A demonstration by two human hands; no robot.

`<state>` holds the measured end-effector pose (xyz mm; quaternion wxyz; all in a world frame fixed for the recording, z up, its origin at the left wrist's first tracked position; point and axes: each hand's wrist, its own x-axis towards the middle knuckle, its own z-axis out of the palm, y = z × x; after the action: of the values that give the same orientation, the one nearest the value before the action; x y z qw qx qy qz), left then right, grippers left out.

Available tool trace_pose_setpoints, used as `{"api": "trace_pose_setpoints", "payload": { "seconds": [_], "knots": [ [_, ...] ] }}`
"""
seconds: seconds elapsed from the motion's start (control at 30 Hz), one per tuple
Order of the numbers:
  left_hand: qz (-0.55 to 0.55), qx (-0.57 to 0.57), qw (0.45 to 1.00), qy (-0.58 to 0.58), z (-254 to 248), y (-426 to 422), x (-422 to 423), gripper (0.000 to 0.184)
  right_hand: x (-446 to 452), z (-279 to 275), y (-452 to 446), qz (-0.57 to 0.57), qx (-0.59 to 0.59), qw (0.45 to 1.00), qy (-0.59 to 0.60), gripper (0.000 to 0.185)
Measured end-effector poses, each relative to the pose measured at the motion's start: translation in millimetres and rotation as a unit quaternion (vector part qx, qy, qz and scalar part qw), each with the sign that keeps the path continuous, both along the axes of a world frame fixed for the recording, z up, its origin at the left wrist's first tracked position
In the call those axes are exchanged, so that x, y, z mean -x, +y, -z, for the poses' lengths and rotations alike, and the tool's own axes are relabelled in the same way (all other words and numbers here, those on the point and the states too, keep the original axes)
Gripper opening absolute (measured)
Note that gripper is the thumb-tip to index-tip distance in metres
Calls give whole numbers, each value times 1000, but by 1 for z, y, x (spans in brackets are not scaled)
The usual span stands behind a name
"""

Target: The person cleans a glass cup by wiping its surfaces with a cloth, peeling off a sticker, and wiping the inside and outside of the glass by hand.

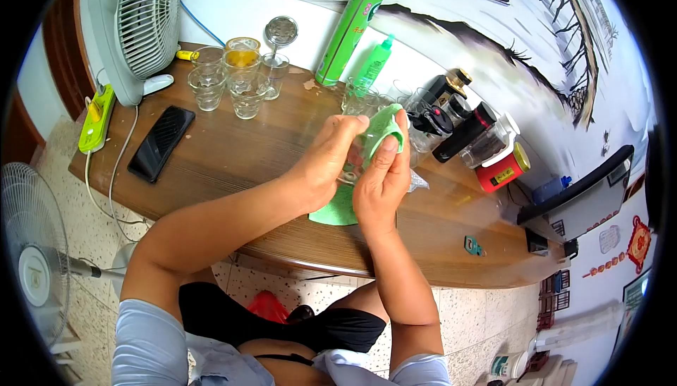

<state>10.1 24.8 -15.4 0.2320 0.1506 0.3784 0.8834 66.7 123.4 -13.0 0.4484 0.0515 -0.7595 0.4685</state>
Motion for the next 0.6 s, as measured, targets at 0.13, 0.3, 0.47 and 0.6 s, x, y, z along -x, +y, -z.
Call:
{"api": "trace_pose_setpoints", "payload": {
  "seconds": [0.13,0.3,0.47,0.6],
  "knots": [
    [-56,-52,996,-42,-11,-4,11,38,-5,8,-16,39,-124,991,-6,53],
    [-75,-60,993,-68,-34,-24,14,48,-8,13,-30,-15,-243,970,27,62],
    [13,-66,997,-39,-15,-11,5,43,-6,7,-13,49,-122,991,-31,61],
    [108,-27,993,-47,-12,-12,-1,42,1,2,5,-39,60,997,-19,55]
  ]
}}
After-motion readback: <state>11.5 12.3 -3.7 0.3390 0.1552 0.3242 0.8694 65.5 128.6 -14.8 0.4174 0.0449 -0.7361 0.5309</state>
